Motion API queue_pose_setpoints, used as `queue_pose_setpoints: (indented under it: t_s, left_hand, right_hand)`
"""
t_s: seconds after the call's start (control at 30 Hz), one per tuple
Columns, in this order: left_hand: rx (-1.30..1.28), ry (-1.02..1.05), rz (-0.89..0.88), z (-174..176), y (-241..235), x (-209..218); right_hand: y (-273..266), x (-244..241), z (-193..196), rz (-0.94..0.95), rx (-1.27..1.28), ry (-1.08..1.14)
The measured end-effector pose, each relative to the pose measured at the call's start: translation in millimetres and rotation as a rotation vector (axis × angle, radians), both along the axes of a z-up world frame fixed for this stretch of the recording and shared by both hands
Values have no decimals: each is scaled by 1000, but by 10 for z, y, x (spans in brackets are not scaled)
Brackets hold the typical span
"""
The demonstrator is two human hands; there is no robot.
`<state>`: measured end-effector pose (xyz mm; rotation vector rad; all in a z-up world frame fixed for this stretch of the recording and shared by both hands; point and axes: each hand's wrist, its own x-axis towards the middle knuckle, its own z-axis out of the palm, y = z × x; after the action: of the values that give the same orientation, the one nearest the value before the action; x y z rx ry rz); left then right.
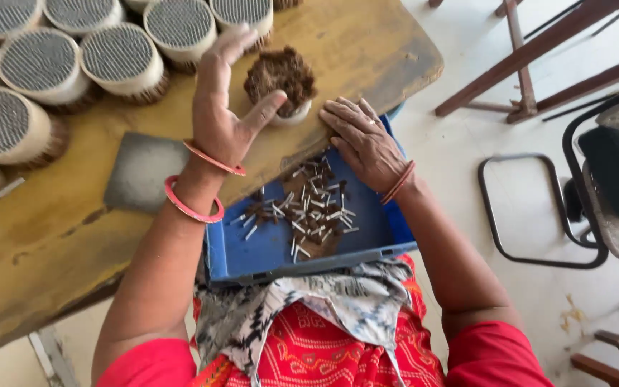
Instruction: The person stuffs brown fibrous material into a round brush base, presses the fiber down firmly with both hands, and sets the finished brush on the table with the other completed brushes. They then take another empty base from the blue tray and repeat the stuffing and pressing.
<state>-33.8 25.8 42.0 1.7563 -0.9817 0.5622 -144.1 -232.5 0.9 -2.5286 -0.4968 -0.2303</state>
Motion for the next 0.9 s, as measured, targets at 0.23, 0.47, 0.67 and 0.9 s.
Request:
queue_pose_setpoints:
  t_s: [0.23,0.47,0.67,0.9]
  left_hand:
    - [437,786,-630,-562,-45,-745]
    - [1141,555,-331,-2310,-231,-838]
    - [968,615,208,-2828,-477,-356]
    - [122,1505,361,-2936,13,-334]
  right_hand:
    - [-182,-631,-343,19,107,147]
    - [-195,-481,-1938,550,-261,1107]
    - [-242,545,-2309,274,-458,640]
    - [-884,653,-3124,-256,-687,732]
